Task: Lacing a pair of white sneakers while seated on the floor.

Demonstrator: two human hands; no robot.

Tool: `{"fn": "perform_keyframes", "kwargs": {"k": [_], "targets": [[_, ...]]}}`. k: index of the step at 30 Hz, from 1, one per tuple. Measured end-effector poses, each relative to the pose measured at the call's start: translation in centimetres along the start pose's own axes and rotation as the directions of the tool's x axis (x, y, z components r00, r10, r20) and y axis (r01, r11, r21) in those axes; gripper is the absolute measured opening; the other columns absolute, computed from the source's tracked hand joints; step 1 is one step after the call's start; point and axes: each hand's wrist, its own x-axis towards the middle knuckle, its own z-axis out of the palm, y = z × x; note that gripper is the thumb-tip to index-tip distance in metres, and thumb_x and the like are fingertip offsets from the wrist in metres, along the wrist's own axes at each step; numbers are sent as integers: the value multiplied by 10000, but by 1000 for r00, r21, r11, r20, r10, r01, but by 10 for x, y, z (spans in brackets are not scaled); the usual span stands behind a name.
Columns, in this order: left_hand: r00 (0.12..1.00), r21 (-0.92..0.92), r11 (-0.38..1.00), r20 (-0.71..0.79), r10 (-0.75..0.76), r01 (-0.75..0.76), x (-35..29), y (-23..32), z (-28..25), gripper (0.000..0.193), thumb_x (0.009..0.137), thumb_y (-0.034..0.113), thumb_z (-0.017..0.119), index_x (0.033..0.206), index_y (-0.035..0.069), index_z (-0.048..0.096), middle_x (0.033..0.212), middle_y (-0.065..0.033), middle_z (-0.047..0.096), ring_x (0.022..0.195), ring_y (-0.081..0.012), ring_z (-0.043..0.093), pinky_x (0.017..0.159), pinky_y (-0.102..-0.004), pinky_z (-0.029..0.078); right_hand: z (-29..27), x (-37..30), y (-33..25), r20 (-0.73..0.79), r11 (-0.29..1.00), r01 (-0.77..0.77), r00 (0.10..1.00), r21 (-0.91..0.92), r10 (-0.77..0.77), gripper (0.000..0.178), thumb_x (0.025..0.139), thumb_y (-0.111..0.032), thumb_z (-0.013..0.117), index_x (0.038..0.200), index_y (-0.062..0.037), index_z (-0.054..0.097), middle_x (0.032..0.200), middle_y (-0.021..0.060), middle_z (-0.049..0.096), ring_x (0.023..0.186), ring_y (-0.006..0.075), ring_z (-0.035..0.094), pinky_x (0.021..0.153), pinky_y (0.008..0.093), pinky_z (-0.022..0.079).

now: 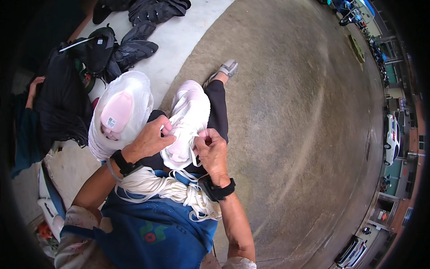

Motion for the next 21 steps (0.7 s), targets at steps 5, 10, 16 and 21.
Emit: {"fn": "perform_keyframes", "kwargs": {"k": [5, 10, 16, 21], "targets": [[1000, -3, 1000, 22, 7, -7, 1, 2, -1, 314, 776, 166, 718, 960, 9, 518, 805, -129, 627, 735, -213, 606, 672, -330, 499, 12, -9, 4, -29, 614, 387, 830, -688, -556, 218, 777, 21, 590, 985, -3, 531, 836, 197, 514, 674, 403, 574, 580, 463, 488], [1000, 10, 1000, 2, 5, -5, 1, -1, -1, 325, 767, 181, 711, 958, 5, 516, 810, -150, 634, 744, -255, 621, 692, -352, 508, 12, -9, 8, -77, 695, 412, 828, -590, -556, 152, 777, 25, 587, 926, 16, 561, 848, 211, 533, 675, 380, 577, 616, 444, 487], [999, 0, 1000, 21, -29, 29, 1, 3, 0, 332, 772, 190, 714, 967, 0, 523, 827, -156, 642, 767, -258, 630, 699, -354, 507, 6, -8, 12, -58, 658, 398, 828, -639, -557, 138, 791, 22, 589, 928, 26, 569, 862, 208, 537, 696, 378, 586, 620, 433, 492], [999, -28, 999, 20, 39, -38, -6, 1, -7, 272, 835, 154, 673, 1015, 8, 531, 824, -127, 647, 769, -216, 617, 684, -333, 492, 5, -17, 11, -48, 650, 371, 846, -663, -532, 154, 792, 16, 604, 939, -4, 563, 845, 186, 525, 703, 373, 597, 608, 450, 500]]}}
